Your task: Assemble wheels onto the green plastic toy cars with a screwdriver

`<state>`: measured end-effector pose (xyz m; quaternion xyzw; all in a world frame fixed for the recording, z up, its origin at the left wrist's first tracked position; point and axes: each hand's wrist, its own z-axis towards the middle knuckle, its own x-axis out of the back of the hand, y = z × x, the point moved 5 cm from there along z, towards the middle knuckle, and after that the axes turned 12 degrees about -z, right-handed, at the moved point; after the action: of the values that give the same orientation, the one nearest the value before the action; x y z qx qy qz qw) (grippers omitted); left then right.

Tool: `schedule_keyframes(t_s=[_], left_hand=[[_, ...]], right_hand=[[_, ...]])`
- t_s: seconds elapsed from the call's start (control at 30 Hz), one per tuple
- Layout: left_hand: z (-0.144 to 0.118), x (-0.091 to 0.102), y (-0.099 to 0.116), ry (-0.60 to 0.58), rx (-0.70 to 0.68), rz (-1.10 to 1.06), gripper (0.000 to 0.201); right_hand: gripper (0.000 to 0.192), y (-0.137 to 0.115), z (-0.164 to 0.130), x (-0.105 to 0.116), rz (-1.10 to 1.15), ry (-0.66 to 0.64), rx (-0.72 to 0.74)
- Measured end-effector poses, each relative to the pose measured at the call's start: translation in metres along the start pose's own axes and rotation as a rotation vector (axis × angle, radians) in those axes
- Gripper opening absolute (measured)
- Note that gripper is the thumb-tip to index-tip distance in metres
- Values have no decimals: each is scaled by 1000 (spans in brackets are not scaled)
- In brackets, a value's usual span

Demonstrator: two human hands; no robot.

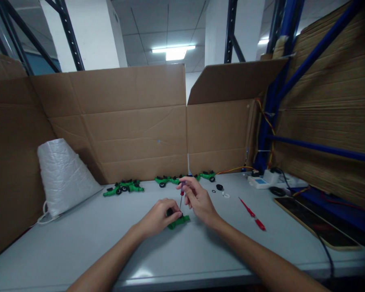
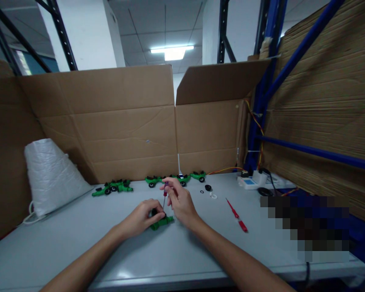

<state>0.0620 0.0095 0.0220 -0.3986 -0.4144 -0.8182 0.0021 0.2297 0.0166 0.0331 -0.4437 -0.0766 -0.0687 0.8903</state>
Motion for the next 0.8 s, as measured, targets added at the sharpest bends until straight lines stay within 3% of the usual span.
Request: schedule_keyframes(t_s=[0.2, 0.53, 0.67, 0.8], left_hand=[[0, 1, -1, -2, 12, 6, 25], [1, 1, -3, 6, 35, 2, 24], [1, 1, -3, 2, 23, -7, 21], [1, 0, -3, -2, 14, -11, 20]], right_hand=[[35, 8, 7, 7, 26, 54, -47], [32, 2, 4, 9, -73, 178, 54], [22, -3, -1, 5, -167, 123, 112], [28, -5, -4, 2, -169, 71, 130]])
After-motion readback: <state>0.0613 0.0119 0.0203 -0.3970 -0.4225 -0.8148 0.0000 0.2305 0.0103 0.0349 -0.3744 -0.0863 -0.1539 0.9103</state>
